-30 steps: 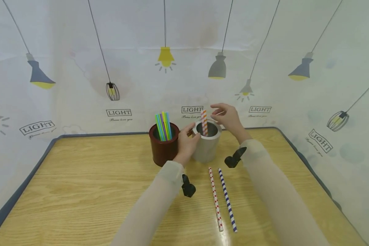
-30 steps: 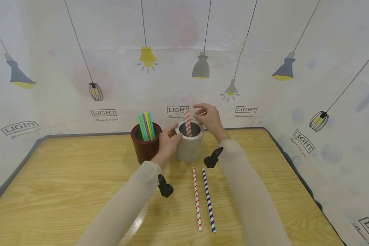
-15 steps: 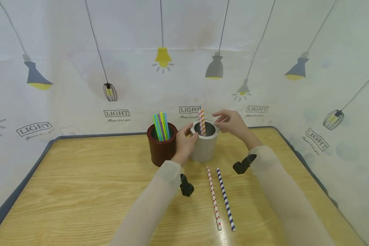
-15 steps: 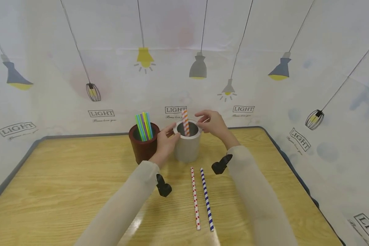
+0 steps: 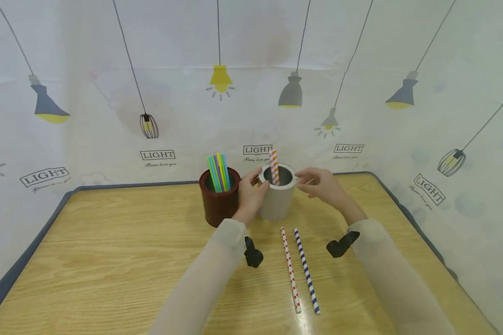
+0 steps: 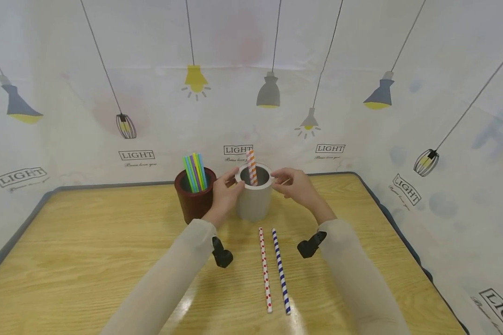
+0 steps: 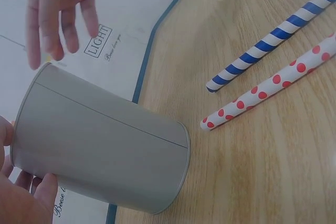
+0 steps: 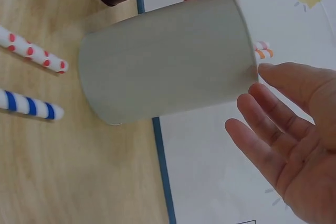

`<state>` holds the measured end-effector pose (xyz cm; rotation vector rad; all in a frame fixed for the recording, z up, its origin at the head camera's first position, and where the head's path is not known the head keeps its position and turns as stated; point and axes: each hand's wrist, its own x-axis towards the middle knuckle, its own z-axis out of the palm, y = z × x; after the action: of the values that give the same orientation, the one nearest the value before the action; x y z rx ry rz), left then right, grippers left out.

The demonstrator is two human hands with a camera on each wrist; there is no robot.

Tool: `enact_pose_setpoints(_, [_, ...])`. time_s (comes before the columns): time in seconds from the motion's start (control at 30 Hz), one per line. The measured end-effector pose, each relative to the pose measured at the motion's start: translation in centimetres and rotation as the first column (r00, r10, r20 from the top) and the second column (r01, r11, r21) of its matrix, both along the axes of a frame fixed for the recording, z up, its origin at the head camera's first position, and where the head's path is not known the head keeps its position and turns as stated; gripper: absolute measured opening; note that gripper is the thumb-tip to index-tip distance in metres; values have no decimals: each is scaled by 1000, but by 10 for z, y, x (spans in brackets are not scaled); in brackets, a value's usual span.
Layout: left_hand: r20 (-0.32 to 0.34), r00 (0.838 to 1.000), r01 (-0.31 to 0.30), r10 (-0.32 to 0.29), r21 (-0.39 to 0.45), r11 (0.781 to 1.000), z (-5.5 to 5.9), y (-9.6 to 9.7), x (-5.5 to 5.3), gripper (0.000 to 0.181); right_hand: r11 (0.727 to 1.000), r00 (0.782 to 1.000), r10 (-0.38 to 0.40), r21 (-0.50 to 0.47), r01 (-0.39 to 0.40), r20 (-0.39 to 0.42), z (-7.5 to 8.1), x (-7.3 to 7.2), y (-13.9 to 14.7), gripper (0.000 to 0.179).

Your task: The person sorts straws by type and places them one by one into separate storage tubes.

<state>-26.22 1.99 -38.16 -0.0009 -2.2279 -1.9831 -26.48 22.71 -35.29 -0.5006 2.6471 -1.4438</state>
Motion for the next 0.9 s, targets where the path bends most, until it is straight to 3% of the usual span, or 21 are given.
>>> enact_pose_setpoints(0.33, [8, 1000, 12, -12, -2, 1000, -2, -1, -1, 46, 999, 999, 27, -19, -27, 17, -31, 20, 11, 37])
enact_pose_setpoints(0.6, [9, 1000, 15, -15, -4, 1000, -2, -2, -2, 47, 998, 981, 55, -2, -56, 186, -58, 33, 15, 40])
enact_pose_setpoints(0.77, [9, 1000, 12, -12, 5, 1000, -1, -2, -2, 46, 1000, 953, 24, -23, -18, 303, -75, 41, 15, 40])
enact_pose_setpoints(0.9, [7, 1000, 13, -13, 13, 1000, -1, -2, -2, 46, 998, 937, -11, -50, 30, 349, -86, 46, 13, 39])
